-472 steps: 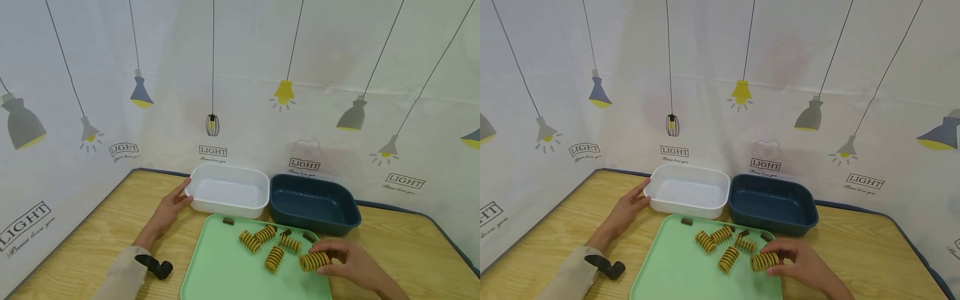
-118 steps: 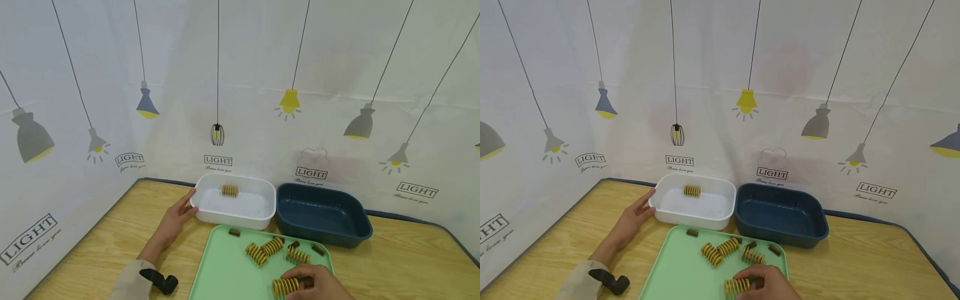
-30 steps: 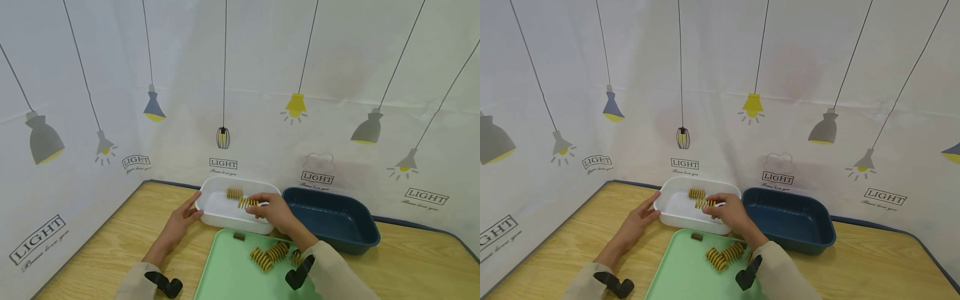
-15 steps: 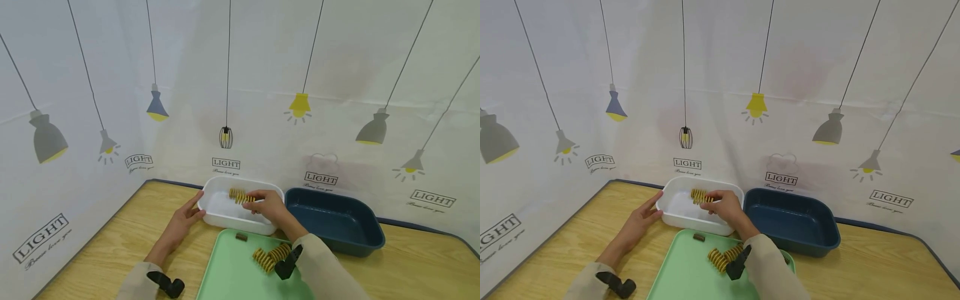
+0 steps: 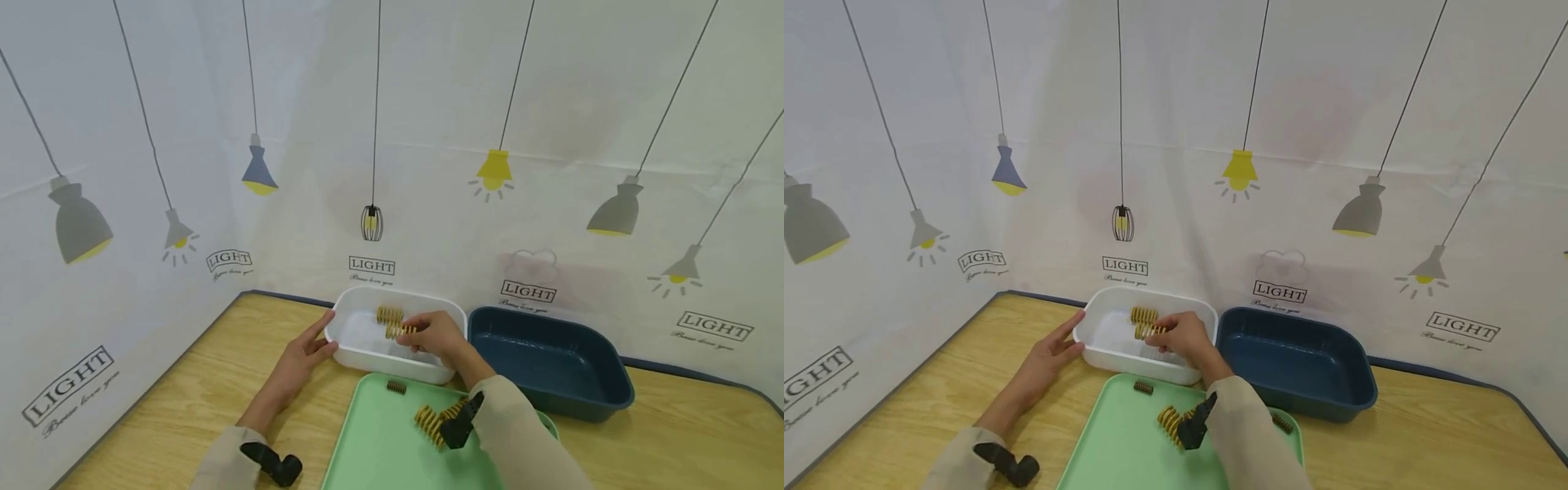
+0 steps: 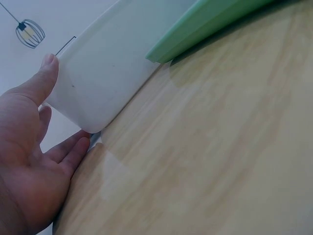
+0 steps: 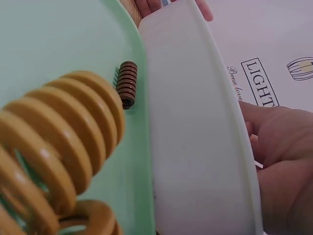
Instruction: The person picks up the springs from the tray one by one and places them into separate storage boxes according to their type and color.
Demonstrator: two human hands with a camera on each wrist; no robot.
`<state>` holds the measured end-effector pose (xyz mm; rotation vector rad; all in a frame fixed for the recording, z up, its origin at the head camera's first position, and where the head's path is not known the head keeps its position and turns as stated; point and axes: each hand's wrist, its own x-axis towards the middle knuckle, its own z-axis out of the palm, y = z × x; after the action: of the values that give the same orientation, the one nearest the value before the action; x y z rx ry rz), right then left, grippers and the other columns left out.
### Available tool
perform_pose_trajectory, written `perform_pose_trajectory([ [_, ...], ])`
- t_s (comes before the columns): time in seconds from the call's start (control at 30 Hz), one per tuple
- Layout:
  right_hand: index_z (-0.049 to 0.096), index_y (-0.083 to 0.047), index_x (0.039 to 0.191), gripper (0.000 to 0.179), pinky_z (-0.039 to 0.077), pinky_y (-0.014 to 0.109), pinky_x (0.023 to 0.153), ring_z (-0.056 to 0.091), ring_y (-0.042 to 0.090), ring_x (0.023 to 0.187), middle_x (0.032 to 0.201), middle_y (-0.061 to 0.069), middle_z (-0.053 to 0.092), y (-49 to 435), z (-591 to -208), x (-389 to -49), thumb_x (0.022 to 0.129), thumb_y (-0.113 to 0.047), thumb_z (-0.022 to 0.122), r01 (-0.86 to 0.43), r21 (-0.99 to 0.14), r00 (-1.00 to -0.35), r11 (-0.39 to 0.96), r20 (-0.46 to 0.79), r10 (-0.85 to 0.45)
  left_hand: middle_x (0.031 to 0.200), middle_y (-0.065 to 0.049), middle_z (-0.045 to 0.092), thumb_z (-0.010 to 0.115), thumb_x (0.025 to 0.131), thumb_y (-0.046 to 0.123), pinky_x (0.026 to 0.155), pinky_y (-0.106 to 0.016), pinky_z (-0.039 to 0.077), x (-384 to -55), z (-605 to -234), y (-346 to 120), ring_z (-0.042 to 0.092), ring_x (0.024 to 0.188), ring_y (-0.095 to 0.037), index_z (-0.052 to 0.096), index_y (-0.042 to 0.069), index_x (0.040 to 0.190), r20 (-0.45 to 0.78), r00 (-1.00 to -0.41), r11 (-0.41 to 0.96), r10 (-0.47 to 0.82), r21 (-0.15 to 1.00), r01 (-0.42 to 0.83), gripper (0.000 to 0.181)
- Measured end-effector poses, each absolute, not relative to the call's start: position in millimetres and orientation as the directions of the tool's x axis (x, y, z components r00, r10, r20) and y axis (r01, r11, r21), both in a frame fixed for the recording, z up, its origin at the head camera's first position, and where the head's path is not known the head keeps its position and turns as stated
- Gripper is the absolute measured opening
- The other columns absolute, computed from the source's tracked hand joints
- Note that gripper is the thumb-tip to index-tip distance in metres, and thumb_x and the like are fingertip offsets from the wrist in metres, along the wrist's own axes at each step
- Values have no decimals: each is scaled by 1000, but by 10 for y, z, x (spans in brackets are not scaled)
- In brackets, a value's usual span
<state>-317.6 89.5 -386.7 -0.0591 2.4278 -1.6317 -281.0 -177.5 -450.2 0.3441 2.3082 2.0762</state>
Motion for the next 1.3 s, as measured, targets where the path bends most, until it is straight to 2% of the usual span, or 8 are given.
perform_pose_trajectory([
  [0.2,69,-1,111,35,48,26,55,61,18,64,87,9,66,874,-3911,-3209,78,-7,79,134,-914,-967,384,-206,-153,155,9,23,61,94,26,107,-40,34,-2802,-4526,-1789,40,132,-26,34,31,149,130,-975,104,177,983,150,62],
  [0.47,68,1,112,36,44,24,51,56,16,59,77,9,66,884,-3954,-3285,78,-6,79,194,-912,-956,362,-259,-139,155,6,24,62,94,23,106,-39,35,-2792,-4522,-1786,42,131,-25,35,30,149,132,-975,88,178,985,149,61],
  [0.67,70,1,105,31,42,22,48,54,13,55,72,7,65,871,-4000,-3330,77,-6,80,197,-881,-962,430,-258,-88,154,7,25,63,94,26,107,-41,35,-2792,-4505,-1788,42,131,-25,34,33,149,132,-975,96,177,984,151,62],
  [0.93,70,0,103,32,41,20,45,51,11,51,66,6,65,865,-4014,-3385,75,-7,82,261,-823,-954,505,-299,6,154,8,25,62,94,21,106,-38,36,-2814,-4509,-1775,43,130,-25,35,29,149,135,-975,73,179,986,150,62],
  [1.17,70,2,102,30,42,20,46,52,11,53,70,7,65,870,-3998,-3354,75,-4,81,238,-815,-964,528,-266,23,156,5,22,61,95,21,105,-40,36,-2824,-4510,-1773,41,131,-30,32,26,151,150,-971,78,187,983,167,63],
  [1.3,70,3,104,31,44,22,48,55,13,56,73,7,66,863,-3989,-3350,75,-3,81,190,-811,-978,553,-204,37,155,9,23,61,95,22,105,-39,36,-2823,-4513,-1776,42,131,-28,33,28,150,138,-974,86,181,984,155,62],
])
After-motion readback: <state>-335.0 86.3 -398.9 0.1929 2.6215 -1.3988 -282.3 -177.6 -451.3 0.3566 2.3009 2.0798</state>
